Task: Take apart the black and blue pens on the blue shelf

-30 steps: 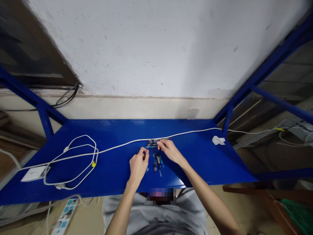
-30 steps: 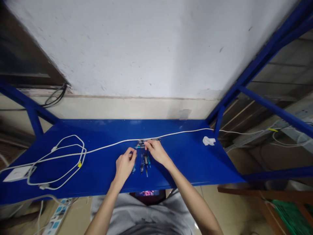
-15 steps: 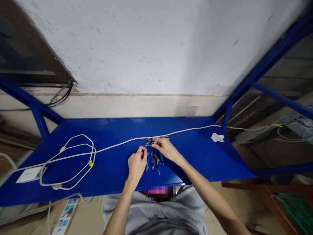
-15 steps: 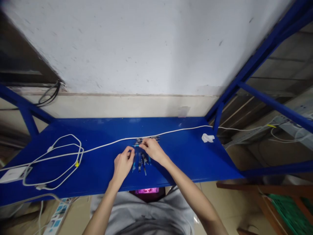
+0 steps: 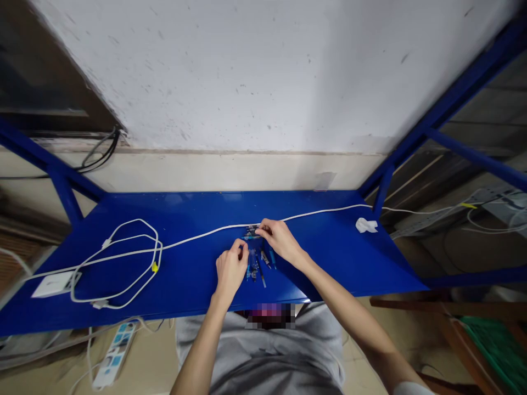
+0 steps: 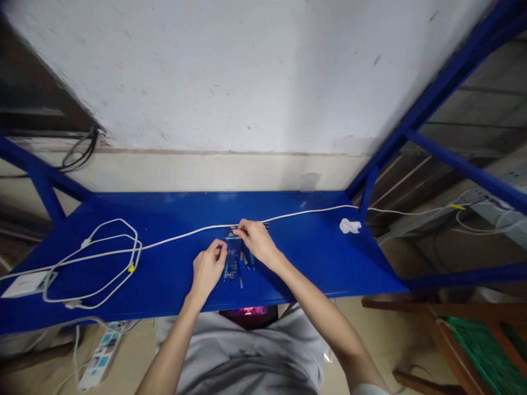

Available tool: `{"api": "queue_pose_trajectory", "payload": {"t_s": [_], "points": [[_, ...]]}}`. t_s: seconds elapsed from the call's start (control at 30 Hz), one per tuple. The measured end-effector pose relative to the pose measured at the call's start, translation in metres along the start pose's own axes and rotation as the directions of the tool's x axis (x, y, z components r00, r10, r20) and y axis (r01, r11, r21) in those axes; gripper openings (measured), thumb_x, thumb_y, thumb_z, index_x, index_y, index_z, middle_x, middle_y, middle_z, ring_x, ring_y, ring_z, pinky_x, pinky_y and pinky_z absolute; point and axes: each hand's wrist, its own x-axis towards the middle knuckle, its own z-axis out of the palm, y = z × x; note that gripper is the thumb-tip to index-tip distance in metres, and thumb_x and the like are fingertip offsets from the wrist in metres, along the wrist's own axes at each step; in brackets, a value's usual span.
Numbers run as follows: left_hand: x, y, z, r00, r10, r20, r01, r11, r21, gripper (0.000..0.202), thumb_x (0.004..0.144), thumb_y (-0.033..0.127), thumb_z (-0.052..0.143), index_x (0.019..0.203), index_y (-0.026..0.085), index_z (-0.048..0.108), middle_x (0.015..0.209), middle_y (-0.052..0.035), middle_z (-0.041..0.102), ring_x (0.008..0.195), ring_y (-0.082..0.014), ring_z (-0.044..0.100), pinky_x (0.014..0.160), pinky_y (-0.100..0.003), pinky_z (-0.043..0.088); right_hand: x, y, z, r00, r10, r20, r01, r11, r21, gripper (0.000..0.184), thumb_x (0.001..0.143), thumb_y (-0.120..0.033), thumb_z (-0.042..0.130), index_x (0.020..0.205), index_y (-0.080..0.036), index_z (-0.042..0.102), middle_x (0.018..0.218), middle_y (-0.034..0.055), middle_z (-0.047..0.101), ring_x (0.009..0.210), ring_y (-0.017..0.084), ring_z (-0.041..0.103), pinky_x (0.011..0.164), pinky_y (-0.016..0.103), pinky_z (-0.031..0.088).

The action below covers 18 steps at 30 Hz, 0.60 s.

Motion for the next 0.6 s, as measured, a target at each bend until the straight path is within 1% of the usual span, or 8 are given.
{"api": "queue_pose_trajectory", "payload": {"t_s": [0.17,0.27,0.33,0.4,0.47,0.53,0.6], "points": [[-0.001,0.001,0.001,1.000,0.025,0.012,-0.025,1.000,-0.004,0.011,0.101,0.032,0.054,0.100,0.025,0.063,0.057,0.0061,0.061,0.061,-0.0149,0.064,0.060,-0.024,0.024,0.000,-0.001,-0.005,1.000,0.001,0.002,0.000,0.996,-0.086,0.016,0.098,-0.026,0.064,0.083,-0.020,0.066,0.067,-0.0027,0.061,0.059,0.013,0.048,0.063,0.024,0.033],[-0.001,0.002,0.001,0.999,0.034,0.017,-0.034,0.999,-0.017,0.010,0.100,0.032,0.056,0.102,0.026,0.064,0.056,0.0071,0.060,0.060,-0.0139,0.063,0.060,-0.023,0.025,0.000,-0.001,-0.006,1.000,-0.006,-0.017,0.003,0.992,-0.129,0.013,0.098,-0.023,0.063,0.085,-0.020,0.067,0.069,-0.0021,0.062,0.061,0.013,0.050,0.064,0.024,0.033],[-0.001,0.002,0.001,0.999,0.041,0.020,-0.041,0.999,-0.017,0.011,0.099,0.031,0.055,0.103,0.026,0.064,0.057,0.0073,0.060,0.060,-0.0135,0.063,0.061,-0.023,0.025,0.001,-0.001,-0.006,1.000,-0.010,-0.018,0.008,0.992,-0.123,0.012,0.097,-0.023,0.064,0.086,-0.020,0.067,0.069,-0.0021,0.062,0.062,0.013,0.051,0.064,0.024,0.033],[-0.001,0.001,0.001,0.999,0.049,0.019,-0.049,0.999,-0.006,0.011,0.100,0.031,0.055,0.104,0.026,0.065,0.058,0.0071,0.061,0.060,-0.0137,0.063,0.060,-0.024,0.025,0.001,0.001,-0.003,1.000,0.008,0.021,-0.006,0.995,-0.097,0.010,0.096,-0.023,0.067,0.087,-0.020,0.067,0.067,-0.0031,0.061,0.060,0.013,0.052,0.063,0.024,0.032],[-0.001,0.001,0.001,0.998,0.057,0.014,-0.057,0.998,0.004,0.012,0.100,0.031,0.054,0.104,0.027,0.065,0.058,0.0068,0.062,0.060,-0.0142,0.064,0.060,-0.024,0.025,0.002,0.003,0.002,0.995,0.031,0.100,-0.023,0.996,-0.082,0.008,0.092,-0.022,0.072,0.086,-0.020,0.067,0.064,-0.0045,0.060,0.058,0.012,0.051,0.061,0.023,0.031],[-0.001,0.000,0.001,0.998,0.059,0.010,-0.059,0.998,0.005,0.013,0.100,0.031,0.054,0.105,0.027,0.065,0.059,0.0065,0.063,0.061,-0.0148,0.064,0.060,-0.024,0.025,0.001,0.006,0.008,0.983,0.053,0.176,-0.036,0.995,-0.098,0.011,0.088,-0.021,0.076,0.085,-0.019,0.067,0.062,-0.0051,0.059,0.057,0.012,0.051,0.061,0.023,0.031],[-0.002,0.001,0.001,0.998,0.056,0.013,-0.056,0.998,0.002,0.013,0.100,0.029,0.055,0.106,0.027,0.065,0.059,0.0062,0.064,0.062,-0.0151,0.065,0.060,-0.024,0.025,-0.001,0.009,0.013,0.973,0.073,0.220,-0.042,0.989,-0.142,0.013,0.085,-0.020,0.080,0.085,-0.019,0.067,0.063,-0.0049,0.060,0.059,0.012,0.053,0.061,0.023,0.030]]}}
